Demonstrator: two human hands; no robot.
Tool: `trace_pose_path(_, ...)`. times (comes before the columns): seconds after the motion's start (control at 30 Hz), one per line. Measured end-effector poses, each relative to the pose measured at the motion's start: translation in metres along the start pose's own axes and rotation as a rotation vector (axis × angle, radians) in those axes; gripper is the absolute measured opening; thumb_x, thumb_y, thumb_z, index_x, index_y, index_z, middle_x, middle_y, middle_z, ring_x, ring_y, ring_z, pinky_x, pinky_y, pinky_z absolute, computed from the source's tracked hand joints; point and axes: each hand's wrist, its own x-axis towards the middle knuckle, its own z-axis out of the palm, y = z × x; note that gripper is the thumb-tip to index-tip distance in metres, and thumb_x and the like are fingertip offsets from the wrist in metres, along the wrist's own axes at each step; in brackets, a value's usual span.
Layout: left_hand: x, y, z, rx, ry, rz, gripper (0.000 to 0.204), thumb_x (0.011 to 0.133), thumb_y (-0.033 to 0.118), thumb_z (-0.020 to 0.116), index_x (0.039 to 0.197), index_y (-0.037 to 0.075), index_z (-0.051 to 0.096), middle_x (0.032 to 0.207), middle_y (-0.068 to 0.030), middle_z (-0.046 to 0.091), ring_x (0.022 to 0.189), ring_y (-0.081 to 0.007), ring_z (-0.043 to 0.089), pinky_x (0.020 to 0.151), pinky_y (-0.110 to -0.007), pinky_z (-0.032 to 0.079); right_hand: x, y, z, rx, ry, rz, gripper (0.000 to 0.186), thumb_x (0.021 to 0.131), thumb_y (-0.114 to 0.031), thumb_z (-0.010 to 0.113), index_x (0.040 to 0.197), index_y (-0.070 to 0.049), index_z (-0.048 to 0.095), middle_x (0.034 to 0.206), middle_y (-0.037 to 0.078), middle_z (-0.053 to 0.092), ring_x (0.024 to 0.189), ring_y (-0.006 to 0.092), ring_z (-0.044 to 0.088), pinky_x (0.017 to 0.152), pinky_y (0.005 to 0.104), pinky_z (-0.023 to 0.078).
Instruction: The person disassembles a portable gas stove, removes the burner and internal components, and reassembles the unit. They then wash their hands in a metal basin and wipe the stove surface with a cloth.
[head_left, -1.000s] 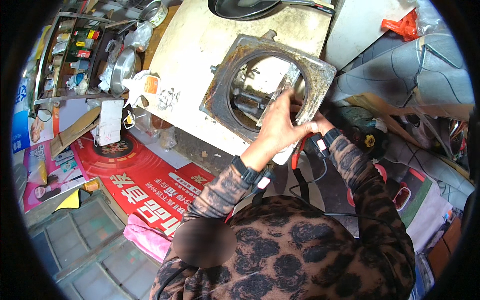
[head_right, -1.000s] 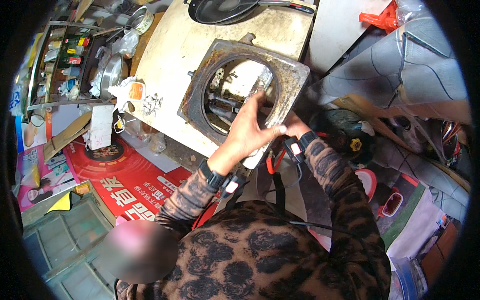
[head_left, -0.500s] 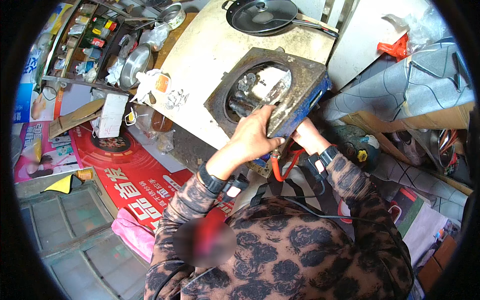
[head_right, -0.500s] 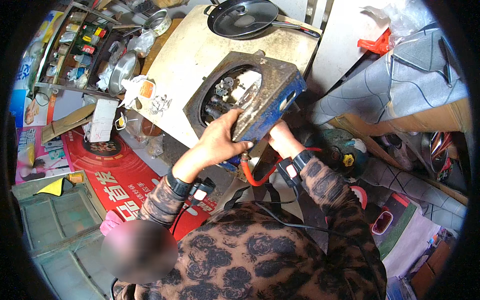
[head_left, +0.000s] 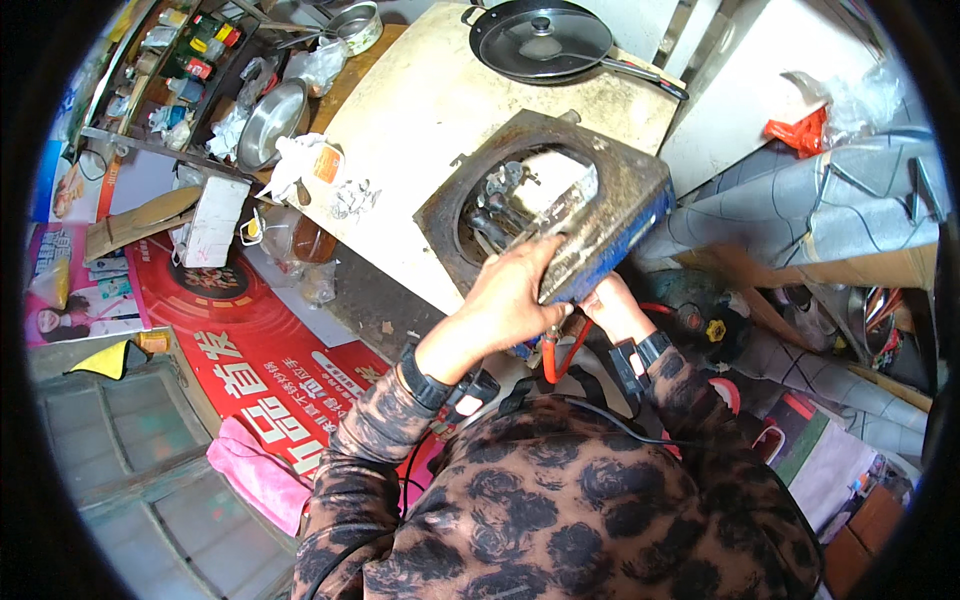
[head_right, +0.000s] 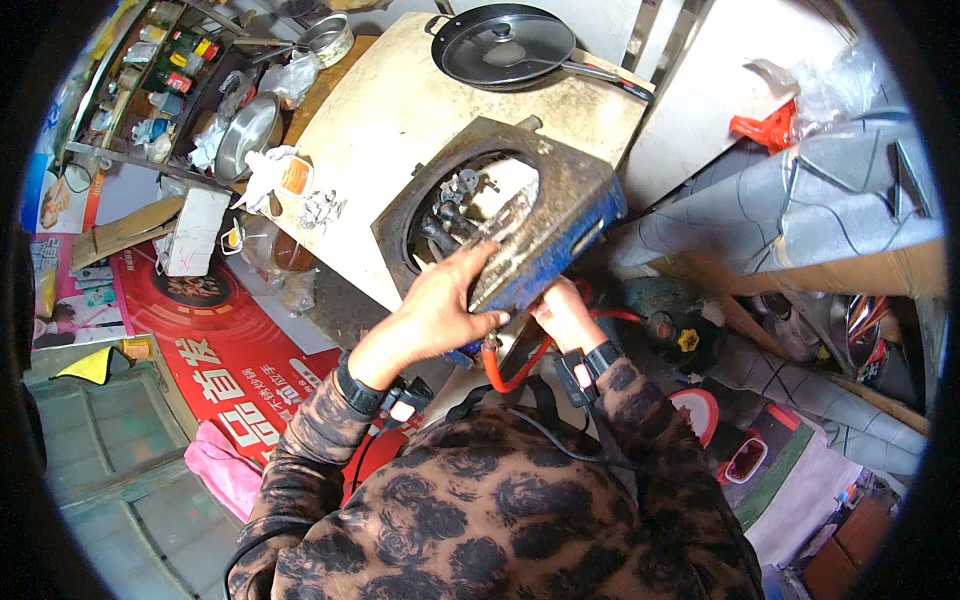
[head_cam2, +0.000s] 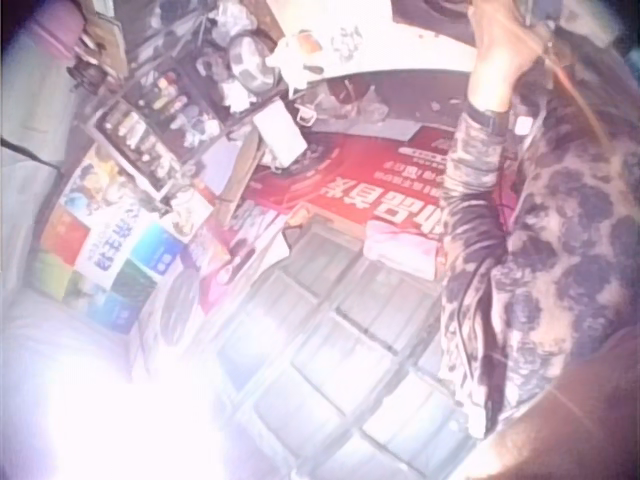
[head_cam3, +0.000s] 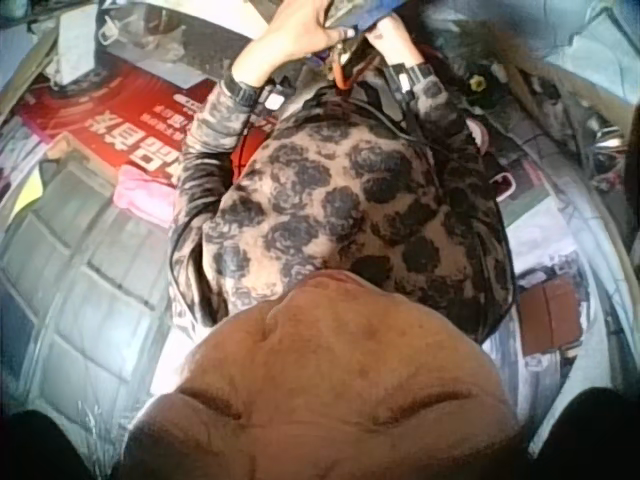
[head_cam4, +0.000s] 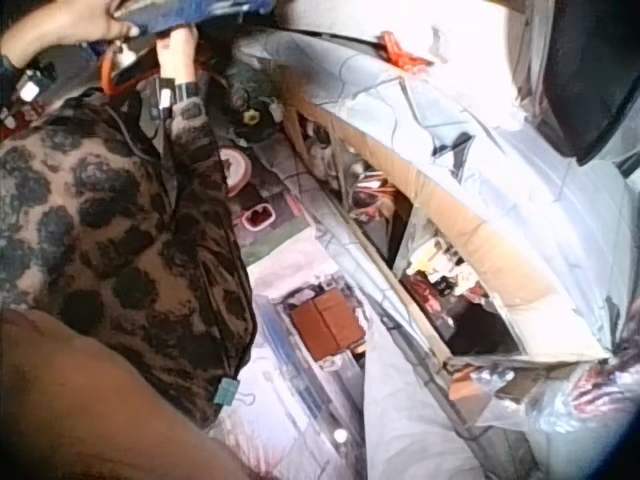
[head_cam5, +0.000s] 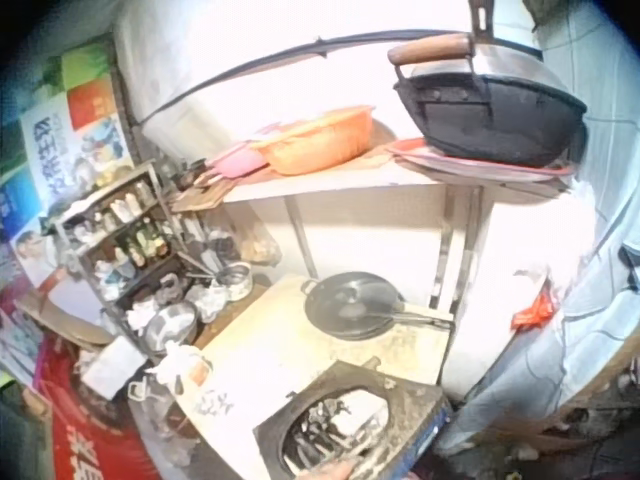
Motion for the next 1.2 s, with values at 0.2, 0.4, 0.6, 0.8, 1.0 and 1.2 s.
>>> trace_pose_path(0.2, -0.015, -0.001, 0.021, 0.008, 0.056, -0.036, 0.074, 0.071, 0.016, 0.082, 0.137, 0.001, 0.051, 0.112, -0.0218, 0.065, 0.111, -0.0416, 0.062, 0.098, -0.048, 0.047, -0.004, 0.001, 0.007, 0.127, -0.263, 0.082, 0.038, 0.105, -0.035, 0.057, 0.128, -0.005, 0.059, 0.121, 0.008, 0.067, 0.11, 0.0184, 0.066, 0.095, 0.0383, 0.056)
trace_pose_path(0.4, -0.024, -0.005, 0.036, 0.012, 0.161, -0.051, 0.077, 0.072, 0.019, 0.083, 0.139, 0.004, 0.05, 0.106, -0.016, 0.061, 0.105, -0.0364, 0.059, 0.092, -0.044, 0.042, -0.004, 0.007, -0.008, -0.001, -0.265, 0.245, 0.045, 0.101, -0.031, 0.064, 0.137, -0.006, 0.055, 0.133, 0.008, 0.062, 0.121, 0.0214, 0.061, 0.104, 0.0394, 0.051)
trace_pose_path(0.6, -0.029, -0.007, 0.034, -0.062, 0.178, -0.034, 0.077, 0.072, 0.016, 0.083, 0.14, 0.005, 0.05, 0.104, -0.015, 0.061, 0.104, -0.0352, 0.06, 0.088, -0.044, 0.041, -0.009, 0.017, -0.017, -0.901, -0.392, -0.489, 0.043, 0.097, -0.026, 0.069, 0.132, -0.004, 0.058, 0.131, 0.006, 0.064, 0.117, 0.0197, 0.063, 0.101, 0.0388, 0.051)
trace_pose_path(0.8, -0.041, -0.021, -0.021, -0.114, 0.126, -0.036, 0.083, 0.076, 0.01, 0.084, 0.147, -0.001, 0.042, 0.136, -0.0181, 0.059, 0.124, -0.0288, 0.059, 0.108, -0.041, 0.044, 0.004, 0.038, 0.018, 0.084, -0.078, -0.054, 0.028, 0.101, -0.015, 0.062, 0.126, -0.001, 0.061, 0.111, 0.007, 0.07, 0.103, 0.019, 0.068, 0.09, 0.0366, 0.057)
trace_pose_path(1.0, -0.061, -0.024, -0.069, -0.558, 0.159, -0.269, 0.075, 0.084, -0.001, 0.077, 0.149, -0.001, 0.039, 0.131, -0.0121, 0.062, 0.114, -0.0186, 0.063, 0.1, -0.034, 0.051, 0.002, 0.039, 0.049, 0.055, -0.091, -0.093, 0.038, 0.095, -0.019, 0.073, 0.126, 0.0, 0.058, 0.112, 0.01, 0.071, 0.094, 0.0173, 0.073, 0.083, 0.0325, 0.06)
trace_pose_path(1.2, -0.082, -0.042, -0.084, -0.537, 0.292, -0.248, 0.077, 0.081, 0.005, 0.081, 0.147, 0.002, 0.041, 0.13, -0.0103, 0.062, 0.114, -0.019, 0.063, 0.102, -0.034, 0.05, 0.012, 0.051, 0.04, 0.075, -0.195, 0.027, 0.035, 0.096, -0.018, 0.072, 0.124, -0.001, 0.06, 0.112, 0.011, 0.072, 0.1, 0.0219, 0.073, 0.092, 0.0396, 0.059)
